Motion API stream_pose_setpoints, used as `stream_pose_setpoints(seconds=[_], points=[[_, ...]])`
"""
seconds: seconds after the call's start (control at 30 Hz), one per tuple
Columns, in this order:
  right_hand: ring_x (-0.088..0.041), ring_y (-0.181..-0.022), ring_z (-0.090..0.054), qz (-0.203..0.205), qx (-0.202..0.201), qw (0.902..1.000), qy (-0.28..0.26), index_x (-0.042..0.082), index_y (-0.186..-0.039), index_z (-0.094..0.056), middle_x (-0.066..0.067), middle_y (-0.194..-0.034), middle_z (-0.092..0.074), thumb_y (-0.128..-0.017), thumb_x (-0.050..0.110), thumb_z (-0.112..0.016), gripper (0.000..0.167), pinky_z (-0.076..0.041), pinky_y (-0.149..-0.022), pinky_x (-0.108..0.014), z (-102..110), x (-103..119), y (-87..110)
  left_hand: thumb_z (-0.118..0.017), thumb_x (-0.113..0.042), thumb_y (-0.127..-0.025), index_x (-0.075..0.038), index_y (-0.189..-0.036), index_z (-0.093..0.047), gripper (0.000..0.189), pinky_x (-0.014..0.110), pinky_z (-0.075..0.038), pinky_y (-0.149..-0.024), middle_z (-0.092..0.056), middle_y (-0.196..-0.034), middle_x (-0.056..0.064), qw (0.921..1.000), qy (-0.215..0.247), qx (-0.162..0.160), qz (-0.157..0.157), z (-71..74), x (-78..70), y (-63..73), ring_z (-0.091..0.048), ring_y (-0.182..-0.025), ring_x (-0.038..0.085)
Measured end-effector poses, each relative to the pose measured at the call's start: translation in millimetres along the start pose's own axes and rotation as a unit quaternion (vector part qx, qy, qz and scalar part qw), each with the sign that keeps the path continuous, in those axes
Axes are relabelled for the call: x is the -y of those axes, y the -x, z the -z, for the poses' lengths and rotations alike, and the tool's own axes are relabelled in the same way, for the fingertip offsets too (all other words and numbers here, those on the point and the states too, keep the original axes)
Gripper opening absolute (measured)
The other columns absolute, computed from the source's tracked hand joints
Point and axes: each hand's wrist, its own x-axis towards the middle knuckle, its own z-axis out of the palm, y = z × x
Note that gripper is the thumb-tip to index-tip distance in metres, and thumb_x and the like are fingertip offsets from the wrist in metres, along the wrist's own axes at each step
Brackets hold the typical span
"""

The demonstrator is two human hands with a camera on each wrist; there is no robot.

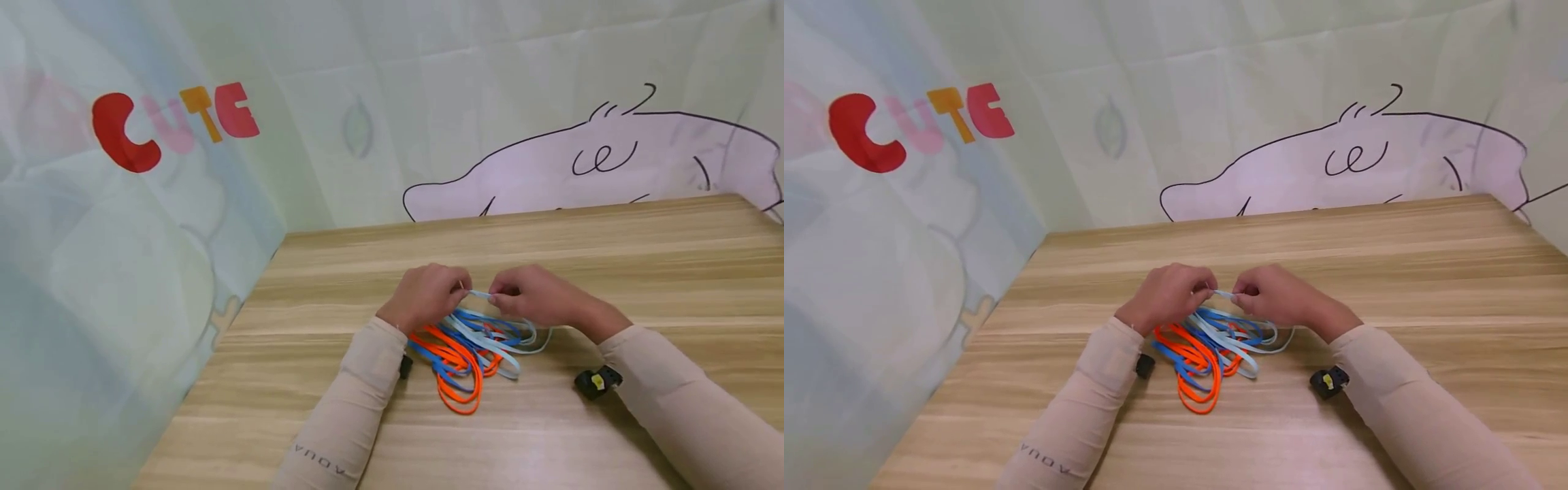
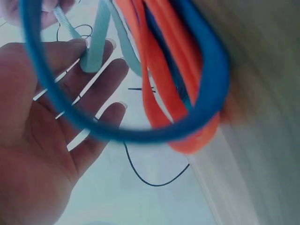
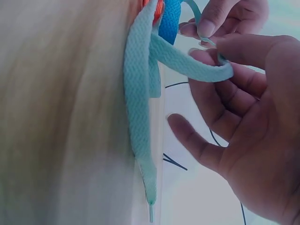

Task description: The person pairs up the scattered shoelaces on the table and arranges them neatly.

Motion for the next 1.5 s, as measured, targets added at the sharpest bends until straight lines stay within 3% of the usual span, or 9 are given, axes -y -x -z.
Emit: stream_pose_setpoints(seconds=[0.33,0.57,0.83,1.03,1.23,1.5], points=[[-0.019,-0.074,-0.061,-0.025,-0.051,0.9971,-0.051,0.005,-0.095,-0.069,0.000,-0.078,-0.066,-0.100,0.018,-0.062,0.016,-0.052,-0.069,-0.036,3.0,5.8,0.3,-0.064,-0.026,-0.100,-0.021,-0.108,-0.074,0.014,0.028,-0.049,-0.071,-0.068,-0.089,-0.009,0.9975,0.049,0.002,0.050,10.6,10.9,2.6,-0.058,-0.076,0.009],[-0.022,-0.076,-0.062,-0.036,-0.089,0.9920,-0.083,0.007,-0.091,-0.067,-0.006,-0.079,-0.065,-0.102,0.026,-0.062,0.023,-0.053,-0.069,-0.035,10.1,8.5,4.3,-0.064,-0.027,-0.100,-0.021,-0.108,-0.075,0.014,0.030,-0.050,-0.073,-0.069,-0.091,-0.009,0.9959,0.065,-0.006,0.063,14.2,13.3,2.3,-0.059,-0.078,0.008],[-0.032,-0.072,-0.058,-0.040,-0.132,0.9846,-0.108,0.007,-0.088,-0.065,-0.008,-0.077,-0.064,-0.102,0.032,-0.060,0.030,-0.042,-0.058,-0.032,20.3,16.1,9.2,-0.063,-0.023,-0.099,-0.019,-0.109,-0.075,0.016,0.030,-0.051,-0.072,-0.071,-0.094,-0.007,0.9954,0.066,-0.021,0.066,16.6,16.2,2.6,-0.061,-0.079,0.008],[-0.025,-0.072,-0.059,-0.024,-0.162,0.9787,-0.124,0.005,-0.087,-0.065,-0.009,-0.077,-0.064,-0.102,0.029,-0.060,0.029,-0.046,-0.060,-0.032,24.4,22.1,10.0,-0.062,-0.022,-0.099,-0.018,-0.110,-0.075,0.017,0.030,-0.051,-0.070,-0.071,-0.092,-0.007,0.9940,0.072,-0.030,0.078,18.4,19.0,4.4,-0.061,-0.078,0.009],[-0.025,-0.071,-0.059,-0.014,-0.193,0.9681,-0.160,0.004,-0.086,-0.063,-0.012,-0.077,-0.063,-0.102,0.030,-0.060,0.030,-0.050,-0.063,-0.033,25.8,29.4,12.8,-0.063,-0.022,-0.098,-0.017,-0.109,-0.075,0.017,0.030,-0.051,-0.072,-0.071,-0.091,-0.007,0.9910,0.094,-0.050,0.082,21.2,22.9,5.6,-0.062,-0.079,0.009],[-0.027,-0.068,-0.058,0.023,-0.271,0.9429,-0.192,-0.001,-0.082,-0.060,-0.013,-0.073,-0.060,-0.102,0.023,-0.060,0.031,-0.053,-0.062,-0.028,26.9,33.4,12.5,-0.064,-0.021,-0.099,-0.014,-0.109,-0.074,0.016,0.029,-0.051,-0.076,-0.071,-0.093,-0.006,0.9813,0.149,-0.095,0.076,25.5,22.4,4.7,-0.062,-0.082,0.009]])
